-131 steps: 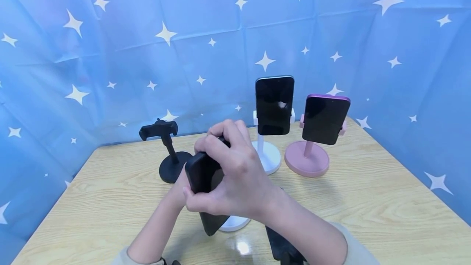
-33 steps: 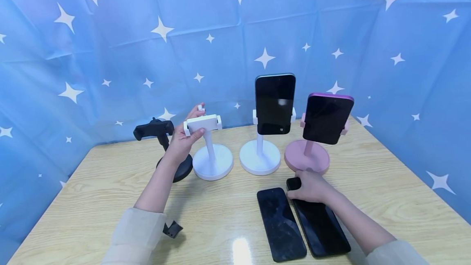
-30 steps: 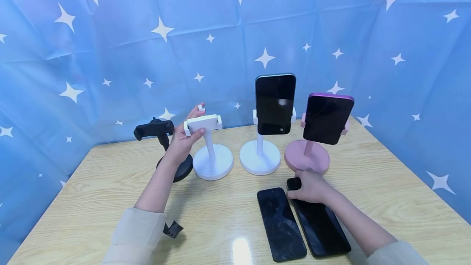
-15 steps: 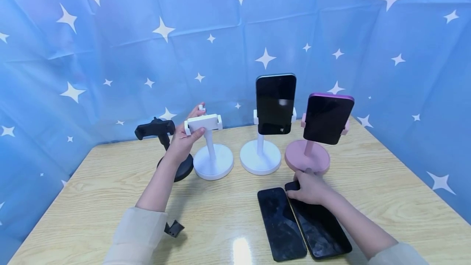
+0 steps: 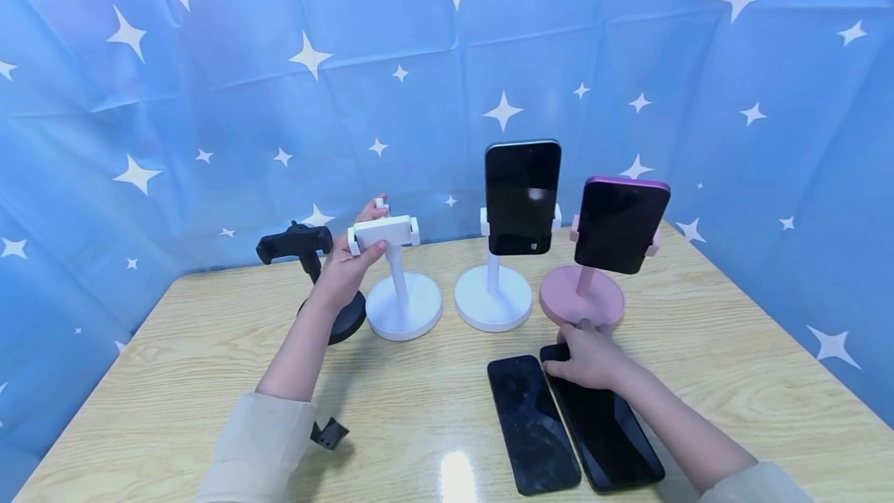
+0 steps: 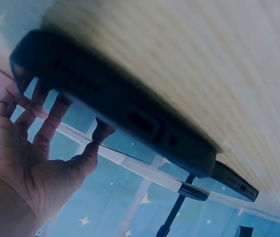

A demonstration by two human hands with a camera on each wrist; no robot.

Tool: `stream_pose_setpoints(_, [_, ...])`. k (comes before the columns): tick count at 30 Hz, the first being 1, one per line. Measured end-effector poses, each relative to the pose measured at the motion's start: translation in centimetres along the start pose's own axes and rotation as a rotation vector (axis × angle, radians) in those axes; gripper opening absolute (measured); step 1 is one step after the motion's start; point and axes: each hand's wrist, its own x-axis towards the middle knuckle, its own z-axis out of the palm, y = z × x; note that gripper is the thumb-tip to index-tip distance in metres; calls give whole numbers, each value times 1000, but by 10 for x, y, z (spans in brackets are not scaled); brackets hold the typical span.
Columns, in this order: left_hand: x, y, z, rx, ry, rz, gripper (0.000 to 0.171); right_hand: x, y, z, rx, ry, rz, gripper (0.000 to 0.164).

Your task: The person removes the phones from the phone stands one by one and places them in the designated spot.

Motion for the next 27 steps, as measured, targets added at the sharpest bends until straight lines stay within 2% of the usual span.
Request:
stream_pose_setpoints(7, [-6,2,8,-77,125,-94,43,-2,-5,-15,-2,-102,-9,44])
stream_pose_setpoints(10, [-8,5,13,-88,169,-108,44,-4,-12,-28,13,-98,-12,40])
stream_pose_setpoints(13, [-11,5,17,-106,219,-94,45,-4,-21,-42,33,-6,-53,31])
stream_pose_setpoints(15, [-14,4,21,-100,282,-78,41,-5,-29,-52,51,86,-77,27])
stream_pose_setpoints(17, [-17,2,25,-69,364,-75,36,-6,-38,-62,73,178,-85,30])
stream_pose_setpoints(19, [-21,0,30,-4,453,-111,27,-8,-47,-70,96,253,-77,36])
stream_pose_setpoints(21, [-23,-2,35,64,504,-182,20,-9,-57,-77,141,307,-68,41])
stream_pose_setpoints(23, [-25,-2,42,126,493,-245,16,-9,-65,-81,189,353,-66,46])
stream_pose_setpoints(24, [-25,-2,45,162,460,-261,15,-8,-68,-83,214,374,-67,48])
stream_pose_setpoints(27, [-23,2,58,217,297,-242,17,-5,-75,-86,275,437,-62,55])
